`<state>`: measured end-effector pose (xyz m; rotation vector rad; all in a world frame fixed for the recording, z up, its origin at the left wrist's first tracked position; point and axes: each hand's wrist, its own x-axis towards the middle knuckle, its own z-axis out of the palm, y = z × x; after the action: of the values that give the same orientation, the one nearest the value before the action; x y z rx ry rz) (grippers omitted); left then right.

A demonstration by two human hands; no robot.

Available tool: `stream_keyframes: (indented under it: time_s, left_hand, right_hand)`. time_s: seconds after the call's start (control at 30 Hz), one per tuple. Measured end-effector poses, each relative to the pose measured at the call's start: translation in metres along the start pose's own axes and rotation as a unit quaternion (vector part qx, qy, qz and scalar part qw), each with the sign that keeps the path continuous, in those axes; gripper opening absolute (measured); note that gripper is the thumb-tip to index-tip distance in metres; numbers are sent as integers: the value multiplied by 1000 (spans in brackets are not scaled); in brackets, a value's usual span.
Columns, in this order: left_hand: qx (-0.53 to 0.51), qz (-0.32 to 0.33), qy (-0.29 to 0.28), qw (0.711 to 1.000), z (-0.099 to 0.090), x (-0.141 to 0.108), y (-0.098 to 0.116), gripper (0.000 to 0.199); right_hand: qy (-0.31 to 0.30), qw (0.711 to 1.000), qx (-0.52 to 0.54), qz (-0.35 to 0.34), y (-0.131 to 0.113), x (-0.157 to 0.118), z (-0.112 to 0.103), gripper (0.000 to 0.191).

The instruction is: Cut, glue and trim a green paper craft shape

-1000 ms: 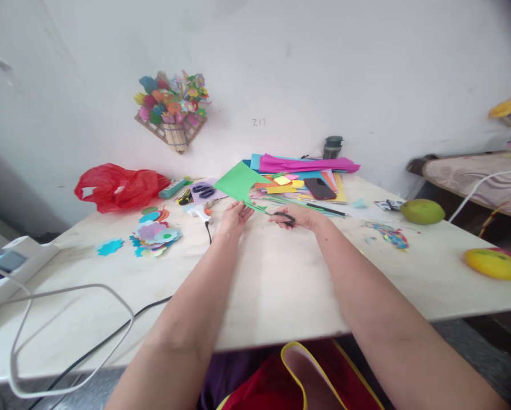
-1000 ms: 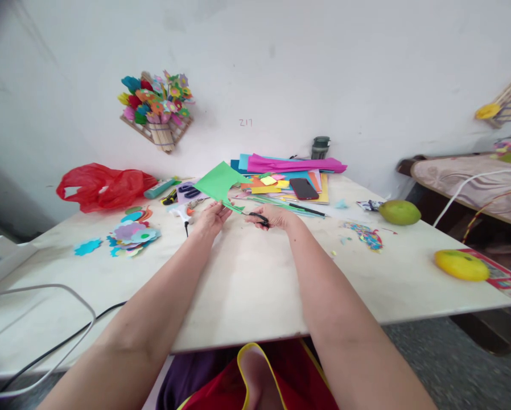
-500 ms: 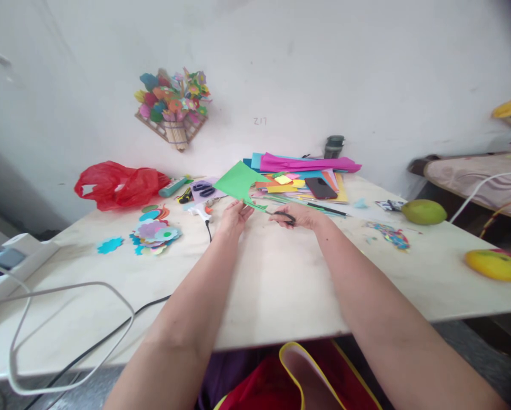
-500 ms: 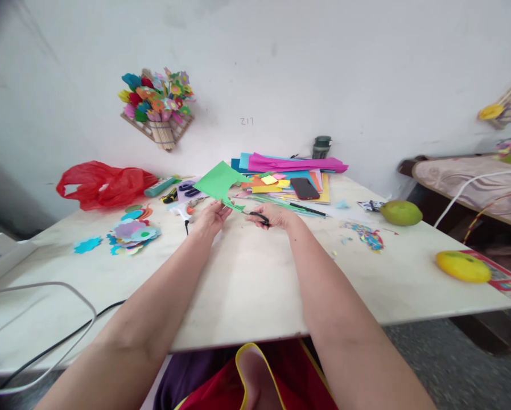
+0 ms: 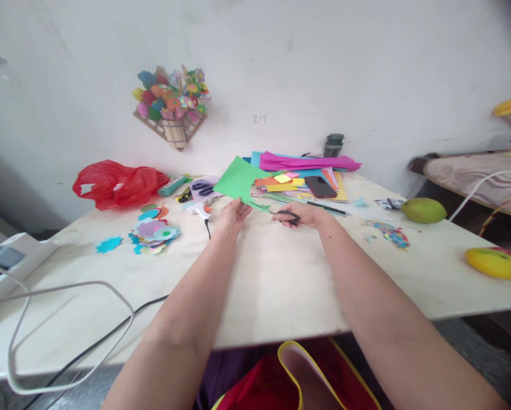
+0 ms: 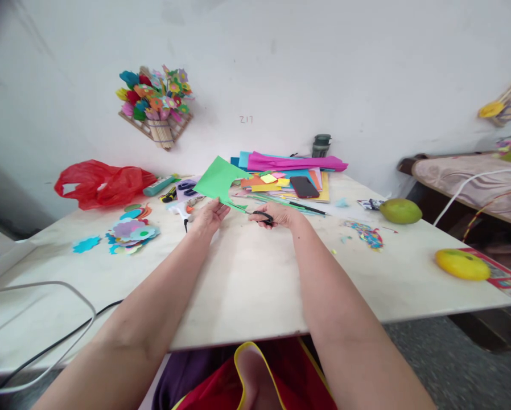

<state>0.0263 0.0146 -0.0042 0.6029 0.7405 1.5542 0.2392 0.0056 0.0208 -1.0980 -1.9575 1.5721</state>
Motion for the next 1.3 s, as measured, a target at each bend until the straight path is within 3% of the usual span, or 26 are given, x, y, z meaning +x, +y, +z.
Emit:
stream_keyframes:
  time_s: [0.43,0.77,1.3]
  left_hand:
    - [-1,-1,-11,1000,2,-2,-3,6]
    - [-1,-12,13,1000,6,-5,0,10]
    - [0,15,22,1000,-3,6,0,9]
  right_hand:
    - [17,1000,-14,1,-1,2,4,25]
    - [13,999,-38,-35,5,7,0,31]
    - [5,1000,-7,-24,2,-1,-3,29]
